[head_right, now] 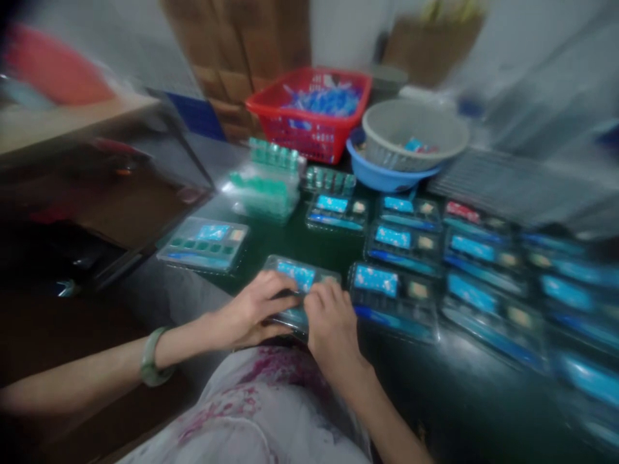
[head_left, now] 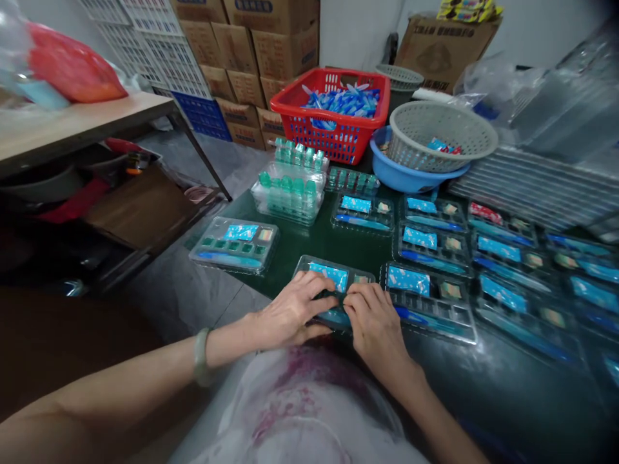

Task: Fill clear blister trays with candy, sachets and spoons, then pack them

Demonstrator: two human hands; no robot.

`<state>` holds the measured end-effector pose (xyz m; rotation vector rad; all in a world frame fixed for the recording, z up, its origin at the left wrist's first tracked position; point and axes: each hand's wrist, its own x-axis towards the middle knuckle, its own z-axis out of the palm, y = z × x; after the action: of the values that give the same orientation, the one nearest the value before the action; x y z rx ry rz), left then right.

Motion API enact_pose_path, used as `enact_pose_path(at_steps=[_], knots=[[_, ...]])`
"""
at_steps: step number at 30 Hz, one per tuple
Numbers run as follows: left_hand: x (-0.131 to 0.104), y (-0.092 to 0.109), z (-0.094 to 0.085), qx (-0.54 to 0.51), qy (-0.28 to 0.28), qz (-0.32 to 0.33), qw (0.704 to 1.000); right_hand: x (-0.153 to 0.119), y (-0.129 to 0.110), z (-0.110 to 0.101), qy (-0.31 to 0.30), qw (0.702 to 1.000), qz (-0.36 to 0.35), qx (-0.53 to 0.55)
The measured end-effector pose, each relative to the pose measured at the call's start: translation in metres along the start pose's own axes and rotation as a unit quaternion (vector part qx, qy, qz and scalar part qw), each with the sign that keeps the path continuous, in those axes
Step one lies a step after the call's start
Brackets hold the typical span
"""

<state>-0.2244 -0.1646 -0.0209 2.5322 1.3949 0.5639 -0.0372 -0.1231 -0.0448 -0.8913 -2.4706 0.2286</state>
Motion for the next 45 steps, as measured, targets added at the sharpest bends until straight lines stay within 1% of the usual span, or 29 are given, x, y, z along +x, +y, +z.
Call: enact_pose_path(at_steps=[2,4,9,13,15,17,20,23,25,27,29,31,33,35,37,39,40,42,44,45], knots=[[-0.006,0.001,0.002,-0.008,-0.003,0.023,1.000,-0.001,0.000,0.001,-0.002,1.000,0.009,-0.002],[-0.006,0.002,0.002,0.002,-0.007,0.031,1.000,-0.003,0.000,0.002,0.004,1.000,0.018,0.013],[-0.003,0.001,0.003,0.026,-0.031,0.035,0.999,-0.003,0.003,-0.001,0.047,0.991,0.049,0.119],[-0.004,0.001,0.003,0.034,-0.031,0.046,0.998,-0.003,0.009,-0.006,0.094,0.960,0.128,0.232],[-0.001,0.001,0.000,0.032,-0.037,0.054,0.997,-0.004,0.011,-0.010,0.121,0.943,0.168,0.262],[0.004,0.001,-0.004,0.041,-0.047,0.052,0.997,-0.007,0.012,-0.015,0.132,0.933,0.188,0.275],[0.018,-0.002,-0.004,0.076,-0.064,0.030,0.995,-0.013,0.011,-0.019,0.130,0.933,0.188,0.277],[0.029,-0.009,0.004,0.091,-0.112,0.024,0.989,-0.022,0.011,-0.019,0.125,0.937,0.177,0.273],[0.032,-0.012,0.009,0.094,-0.140,0.023,0.985,-0.030,0.011,-0.018,0.121,0.938,0.173,0.274],[0.032,-0.011,0.008,0.098,-0.153,0.030,0.983,-0.035,0.011,-0.019,0.124,0.938,0.179,0.270],[0.030,-0.006,0.001,0.096,-0.163,0.042,0.981,-0.036,0.010,-0.023,0.141,0.936,0.191,0.259],[0.028,0.003,-0.013,0.093,-0.171,0.045,0.980,-0.034,0.007,-0.031,0.171,0.931,0.201,0.250],[0.023,0.010,-0.034,0.097,-0.160,0.032,0.982,-0.031,0.001,-0.041,0.200,0.927,0.199,0.247],[0.015,0.010,-0.061,0.109,-0.136,0.011,0.985,-0.026,-0.004,-0.050,0.228,0.921,0.194,0.247],[0.003,-0.002,-0.089,0.134,-0.113,-0.022,0.984,-0.022,-0.007,-0.053,0.253,0.915,0.193,0.249],[-0.015,-0.024,-0.111,0.165,-0.098,-0.061,0.979,-0.020,-0.005,-0.051,0.251,0.914,0.192,0.255],[-0.024,-0.038,-0.119,0.177,-0.091,-0.080,0.977,-0.018,-0.004,-0.047,0.237,0.917,0.189,0.260],[-0.044,-0.068,-0.125,0.185,-0.093,-0.125,0.970,-0.015,0.002,-0.037,0.195,0.927,0.172,0.268],[-0.062,-0.096,-0.120,0.179,-0.115,-0.151,0.965,-0.009,0.007,-0.028,0.170,0.941,0.136,0.259],[-0.069,-0.107,-0.116,0.169,-0.141,-0.152,0.964,-0.004,0.009,-0.025,0.164,0.948,0.117,0.245]])
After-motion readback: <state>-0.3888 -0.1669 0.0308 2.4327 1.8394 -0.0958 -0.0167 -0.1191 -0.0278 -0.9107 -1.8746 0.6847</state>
